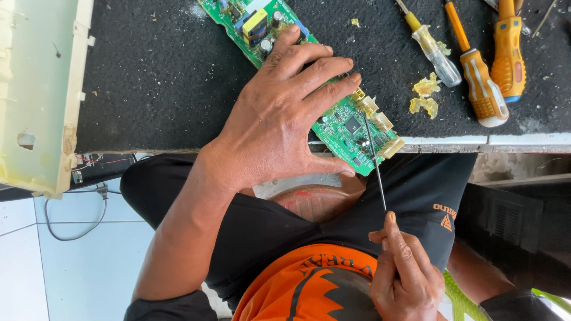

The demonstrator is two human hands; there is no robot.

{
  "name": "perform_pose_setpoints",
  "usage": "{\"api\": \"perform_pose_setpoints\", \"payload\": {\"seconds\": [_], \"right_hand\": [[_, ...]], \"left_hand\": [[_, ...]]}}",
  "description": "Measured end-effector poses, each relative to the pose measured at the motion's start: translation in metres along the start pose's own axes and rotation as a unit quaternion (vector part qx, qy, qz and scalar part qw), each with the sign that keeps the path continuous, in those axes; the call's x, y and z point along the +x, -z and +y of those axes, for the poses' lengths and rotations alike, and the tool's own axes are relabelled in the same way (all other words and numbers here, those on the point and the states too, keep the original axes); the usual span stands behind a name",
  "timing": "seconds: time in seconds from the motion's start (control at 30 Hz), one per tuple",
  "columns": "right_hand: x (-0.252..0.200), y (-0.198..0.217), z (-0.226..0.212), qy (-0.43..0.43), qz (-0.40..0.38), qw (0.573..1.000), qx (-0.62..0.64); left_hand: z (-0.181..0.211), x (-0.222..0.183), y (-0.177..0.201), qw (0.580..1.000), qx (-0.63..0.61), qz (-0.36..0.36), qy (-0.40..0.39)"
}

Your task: Using a thin wire to saw through and remove adhesive glue from a circuit board

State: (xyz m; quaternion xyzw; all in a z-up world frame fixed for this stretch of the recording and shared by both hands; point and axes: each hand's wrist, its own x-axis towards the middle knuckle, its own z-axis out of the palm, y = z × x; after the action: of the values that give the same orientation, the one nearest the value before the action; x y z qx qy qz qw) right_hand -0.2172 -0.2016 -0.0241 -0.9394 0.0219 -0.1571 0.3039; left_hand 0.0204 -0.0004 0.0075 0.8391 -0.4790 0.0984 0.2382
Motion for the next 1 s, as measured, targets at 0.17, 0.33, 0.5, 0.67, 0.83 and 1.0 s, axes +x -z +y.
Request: {"api": "perform_pose_setpoints", "payload": {"seconds": [0.17, 0.33, 0.5, 0.67, 0.83, 1.0], "right_hand": [[0.009, 0.009, -0.004, 0.010, -0.013, 1.000, -0.003], [0.023, 0.020, -0.011, 0.025, -0.004, 1.000, 0.001], [0.030, 0.034, -0.026, 0.007, -0.003, 1.000, -0.008], [0.034, 0.051, -0.027, -0.096, -0.012, 0.994, -0.047], [0.041, 0.065, -0.035, -0.107, -0.058, 0.989, -0.084], [0.035, 0.070, -0.027, -0.043, -0.107, 0.984, -0.133]], "left_hand": [[-0.001, 0.000, 0.000, 1.000, -0.002, 0.004, -0.004], [-0.001, -0.003, -0.002, 1.000, -0.009, -0.003, 0.008], [-0.002, -0.004, -0.001, 1.000, -0.013, -0.008, 0.007], [-0.002, -0.004, -0.001, 1.000, -0.011, -0.008, 0.002], [-0.004, -0.006, -0.001, 1.000, -0.009, 0.015, -0.019], [-0.005, -0.010, -0.002, 0.999, -0.023, 0.019, -0.033]]}}
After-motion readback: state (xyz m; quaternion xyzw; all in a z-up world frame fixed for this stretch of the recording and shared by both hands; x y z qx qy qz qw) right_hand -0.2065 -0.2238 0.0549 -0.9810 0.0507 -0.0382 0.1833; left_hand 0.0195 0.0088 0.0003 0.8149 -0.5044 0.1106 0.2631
